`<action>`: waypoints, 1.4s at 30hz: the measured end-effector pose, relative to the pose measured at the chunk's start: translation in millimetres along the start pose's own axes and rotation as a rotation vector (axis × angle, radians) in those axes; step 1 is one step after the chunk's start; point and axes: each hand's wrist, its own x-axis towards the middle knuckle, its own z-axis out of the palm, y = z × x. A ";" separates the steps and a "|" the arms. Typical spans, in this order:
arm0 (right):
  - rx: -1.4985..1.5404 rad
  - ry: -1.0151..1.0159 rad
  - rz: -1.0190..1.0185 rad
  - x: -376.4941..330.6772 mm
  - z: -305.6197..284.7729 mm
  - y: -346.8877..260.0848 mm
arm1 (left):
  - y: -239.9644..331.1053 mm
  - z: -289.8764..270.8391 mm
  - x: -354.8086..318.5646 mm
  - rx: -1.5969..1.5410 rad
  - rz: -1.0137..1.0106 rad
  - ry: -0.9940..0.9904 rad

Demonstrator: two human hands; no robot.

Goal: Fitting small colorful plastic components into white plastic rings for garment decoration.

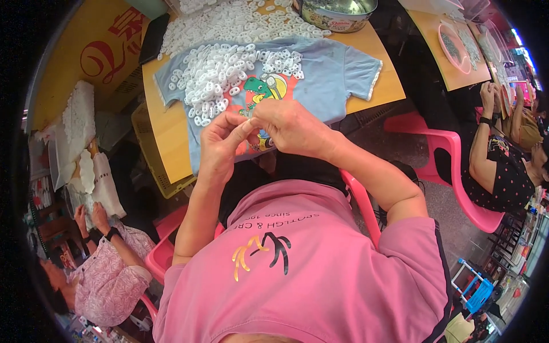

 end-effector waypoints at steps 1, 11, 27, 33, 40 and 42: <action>0.004 0.023 0.018 0.3 3.7 4.7 | -1.3 -0.7 2.3 -0.008 -0.003 0.019; -0.101 0.028 0.057 48.4 5.1 48.3 | 5.2 -22.5 0.2 -0.086 0.084 0.227; -0.635 -0.013 -0.057 66.7 30.0 39.4 | 2.3 -36.3 -2.9 -0.152 0.129 0.245; -0.573 -0.017 -0.042 62.0 30.2 46.4 | 1.5 -31.6 1.3 -0.130 0.138 0.228; -0.486 0.046 -0.074 60.6 20.8 52.6 | -0.3 -23.3 9.0 -0.077 0.155 0.244; -0.404 0.117 -0.126 61.2 12.8 45.0 | -1.0 -19.4 10.5 -0.043 0.176 0.245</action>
